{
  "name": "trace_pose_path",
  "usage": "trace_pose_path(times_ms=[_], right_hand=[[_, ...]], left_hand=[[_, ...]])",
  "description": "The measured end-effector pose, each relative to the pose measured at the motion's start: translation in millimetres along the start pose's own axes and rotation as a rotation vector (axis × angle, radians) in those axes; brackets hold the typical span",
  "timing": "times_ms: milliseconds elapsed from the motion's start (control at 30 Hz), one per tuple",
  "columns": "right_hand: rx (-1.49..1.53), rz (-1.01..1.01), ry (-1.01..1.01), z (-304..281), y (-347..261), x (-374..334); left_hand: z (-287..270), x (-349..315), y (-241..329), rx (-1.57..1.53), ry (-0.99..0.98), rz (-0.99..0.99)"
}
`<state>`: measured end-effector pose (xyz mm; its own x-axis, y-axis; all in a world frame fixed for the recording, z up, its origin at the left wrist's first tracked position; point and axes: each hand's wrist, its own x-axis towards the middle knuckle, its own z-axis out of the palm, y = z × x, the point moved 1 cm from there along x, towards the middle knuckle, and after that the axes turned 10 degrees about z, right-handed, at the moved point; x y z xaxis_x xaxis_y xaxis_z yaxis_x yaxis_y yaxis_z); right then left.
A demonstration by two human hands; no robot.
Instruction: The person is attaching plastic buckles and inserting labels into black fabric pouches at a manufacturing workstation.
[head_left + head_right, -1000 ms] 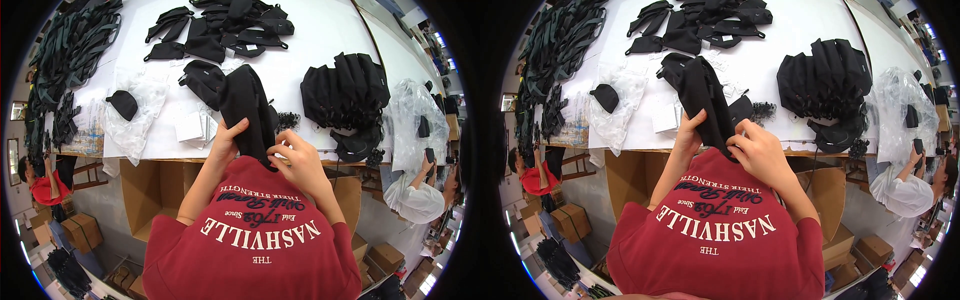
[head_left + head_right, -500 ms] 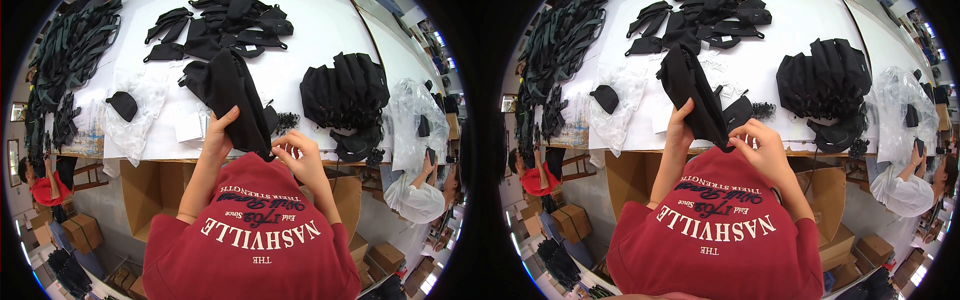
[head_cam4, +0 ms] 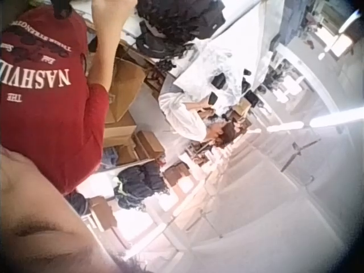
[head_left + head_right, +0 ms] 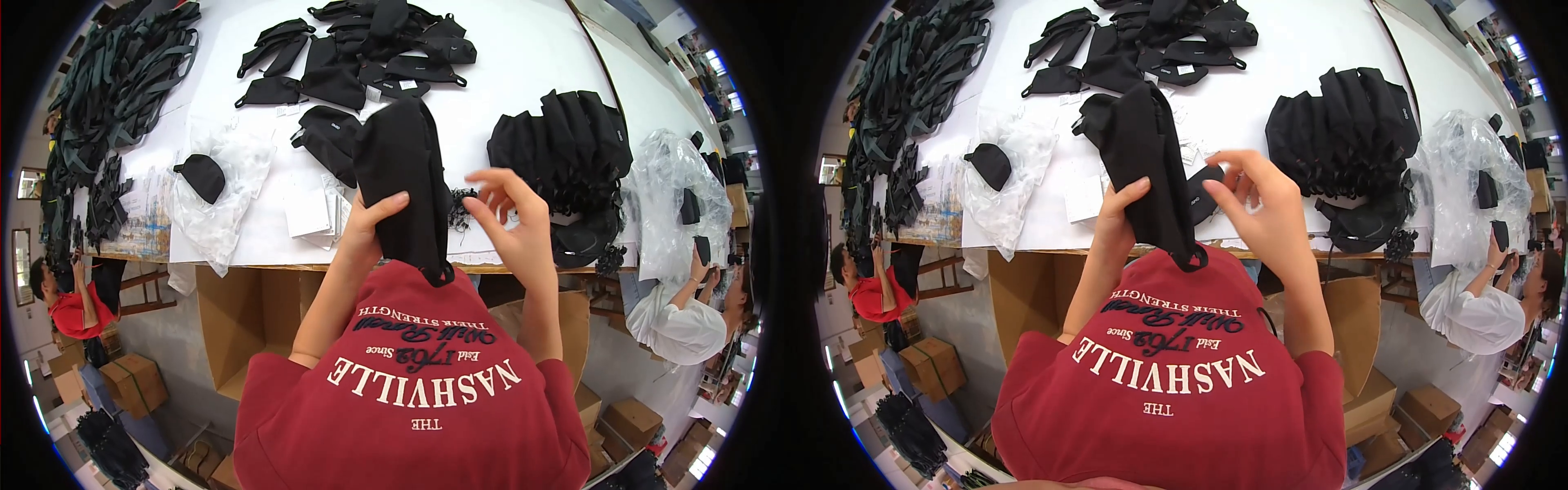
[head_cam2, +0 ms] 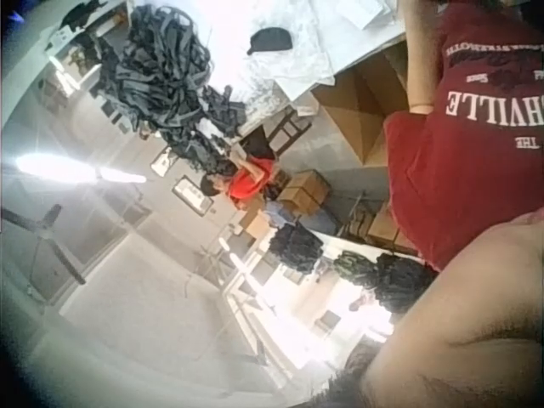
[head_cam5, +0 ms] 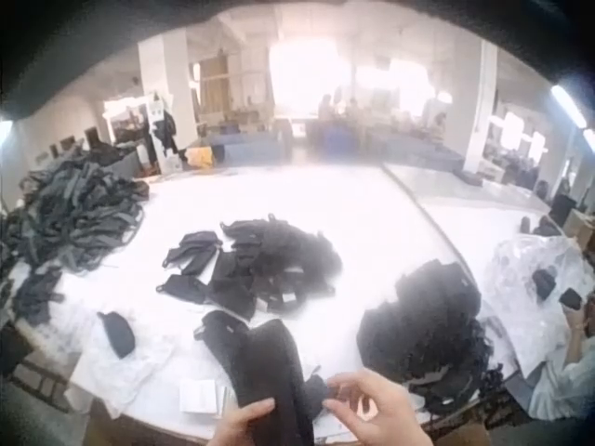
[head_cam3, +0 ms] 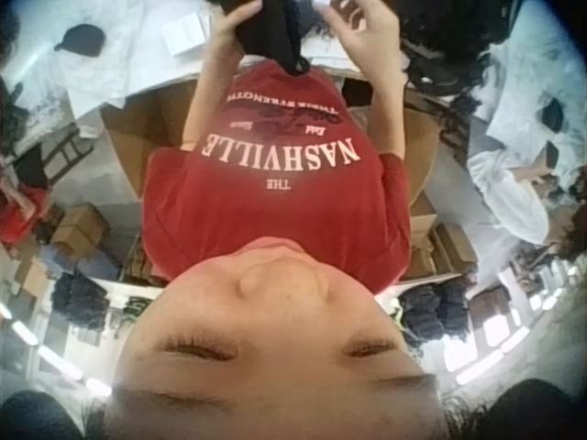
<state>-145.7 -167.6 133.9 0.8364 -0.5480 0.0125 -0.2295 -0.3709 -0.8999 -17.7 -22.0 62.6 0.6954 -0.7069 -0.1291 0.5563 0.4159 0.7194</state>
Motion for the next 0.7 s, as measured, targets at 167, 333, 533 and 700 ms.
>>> trace_pose_path(times_ms=[167, 333, 533, 700], right_hand=[[0.044, -0.116, 0.022, 8, -9, 13], [0.286, -0.097, -0.029, 11, -4, 12], [0.307, -0.075, 0.134, 20, 8, 9], [0.041, -0.252, 0.314, 17, 19, 13]], left_hand=[[7, -6, -1, 0.007, -0.069, -0.128], [6, -5, -2, -0.011, -0.124, -0.116], [6, -7, -11, 0.036, -0.168, -0.081], [1, -5, -15, 0.063, -0.152, -0.172]])
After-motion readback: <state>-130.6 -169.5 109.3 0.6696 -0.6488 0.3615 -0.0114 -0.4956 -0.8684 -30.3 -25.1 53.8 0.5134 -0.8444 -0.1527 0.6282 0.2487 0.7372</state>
